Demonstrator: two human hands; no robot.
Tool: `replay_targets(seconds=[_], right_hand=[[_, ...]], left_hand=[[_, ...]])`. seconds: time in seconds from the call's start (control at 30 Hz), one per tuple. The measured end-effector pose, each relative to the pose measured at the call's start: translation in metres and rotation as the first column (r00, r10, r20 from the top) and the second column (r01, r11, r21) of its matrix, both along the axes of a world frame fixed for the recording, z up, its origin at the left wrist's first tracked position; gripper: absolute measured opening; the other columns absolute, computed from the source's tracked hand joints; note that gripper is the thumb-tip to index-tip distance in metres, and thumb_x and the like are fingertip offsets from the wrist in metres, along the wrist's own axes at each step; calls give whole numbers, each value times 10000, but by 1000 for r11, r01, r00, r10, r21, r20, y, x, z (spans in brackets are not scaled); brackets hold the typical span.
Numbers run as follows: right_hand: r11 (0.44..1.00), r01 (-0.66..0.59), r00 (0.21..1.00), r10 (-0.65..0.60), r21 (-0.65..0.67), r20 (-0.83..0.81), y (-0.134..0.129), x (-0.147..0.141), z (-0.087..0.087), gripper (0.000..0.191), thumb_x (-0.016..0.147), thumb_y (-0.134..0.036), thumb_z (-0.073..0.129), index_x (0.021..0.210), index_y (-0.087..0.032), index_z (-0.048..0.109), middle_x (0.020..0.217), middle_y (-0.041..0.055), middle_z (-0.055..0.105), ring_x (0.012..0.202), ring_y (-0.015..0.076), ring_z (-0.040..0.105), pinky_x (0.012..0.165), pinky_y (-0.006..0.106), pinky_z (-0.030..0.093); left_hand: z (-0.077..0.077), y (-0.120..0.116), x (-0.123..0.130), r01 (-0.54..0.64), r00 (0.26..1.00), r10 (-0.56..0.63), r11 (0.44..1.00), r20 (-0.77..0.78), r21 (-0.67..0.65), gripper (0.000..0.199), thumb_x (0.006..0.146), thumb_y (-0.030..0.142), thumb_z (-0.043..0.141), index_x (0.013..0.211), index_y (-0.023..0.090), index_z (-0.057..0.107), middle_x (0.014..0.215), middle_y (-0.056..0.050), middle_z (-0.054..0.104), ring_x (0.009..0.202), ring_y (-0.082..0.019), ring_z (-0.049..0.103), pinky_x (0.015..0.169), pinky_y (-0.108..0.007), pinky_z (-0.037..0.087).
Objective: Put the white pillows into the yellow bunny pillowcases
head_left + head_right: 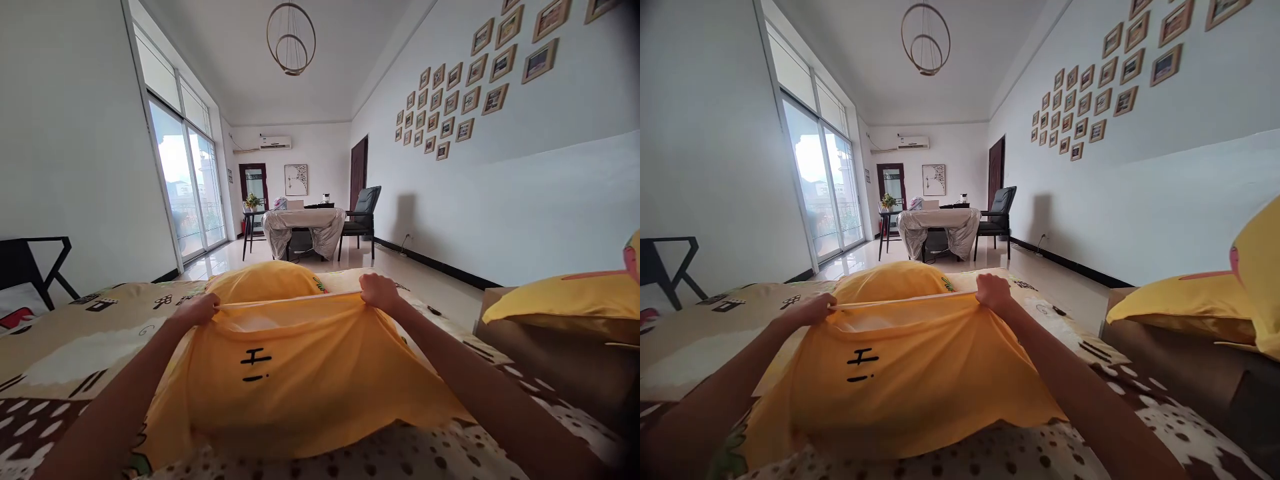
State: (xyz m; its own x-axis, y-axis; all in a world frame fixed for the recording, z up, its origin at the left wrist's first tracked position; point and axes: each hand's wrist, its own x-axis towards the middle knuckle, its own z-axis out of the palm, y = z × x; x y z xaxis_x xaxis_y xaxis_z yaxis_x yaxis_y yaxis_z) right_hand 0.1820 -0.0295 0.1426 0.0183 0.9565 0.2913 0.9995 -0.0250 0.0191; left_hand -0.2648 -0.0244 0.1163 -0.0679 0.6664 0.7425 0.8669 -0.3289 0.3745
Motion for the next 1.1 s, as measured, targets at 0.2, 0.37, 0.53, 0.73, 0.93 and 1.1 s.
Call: replay_targets(seconds=[0.2,0.37,0.53,0.73,0.93,1.1], right_hand=[[813,-577,817,575,71,51,-41,-12,-49,468,782,-88,500,1241,-172,543,1184,123,607,1117,226,532,974,369,362],[586,-808,588,800,-61,-120,-66,-19,-67,377,852,-470,531,1082,-179,598,939,91,657,889,228,589,812,343,426],[651,-750,654,700,-119,-287,-57,-8,-66,382,842,-513,508,666,-175,518,575,-30,488,549,106,428,535,228,303],[696,-625,652,714,354,-255,-61,-1,-12,484,862,-525,450,537,-188,326,504,-64,280,521,82,263,513,217,243],[689,-348,764,602,635,-234,-68,-1,6,486,873,-474,466,517,-193,289,477,-72,230,484,78,226,498,217,231],[405,-712,617,750,573,238,-83,-44,-16,443,945,-362,413,541,-181,424,452,-60,372,438,78,296,511,243,221]], left_hand=[[-38,-63,35,231,920,-312,921,-237,-313,231,830,364,552,976,211,644,1000,-55,666,947,-218,600,836,-315,458],[-38,-107,35,435,798,-599,650,-67,-623,471,938,488,243,868,198,608,882,-28,641,828,-176,577,791,-267,450],[-62,-112,12,285,830,-547,585,-110,-759,441,789,599,482,883,203,654,937,-35,667,876,-223,581,793,-287,456],[-30,-90,14,169,897,-411,662,-165,-730,443,785,561,460,605,173,574,636,-11,562,632,-154,488,577,-249,393],[39,-84,64,282,949,-313,894,-35,-350,432,875,505,364,591,184,417,555,43,364,576,-112,339,541,-250,311],[38,-92,144,508,755,-648,675,-100,-535,365,879,398,385,606,169,465,586,43,435,601,-110,393,563,-237,328]])
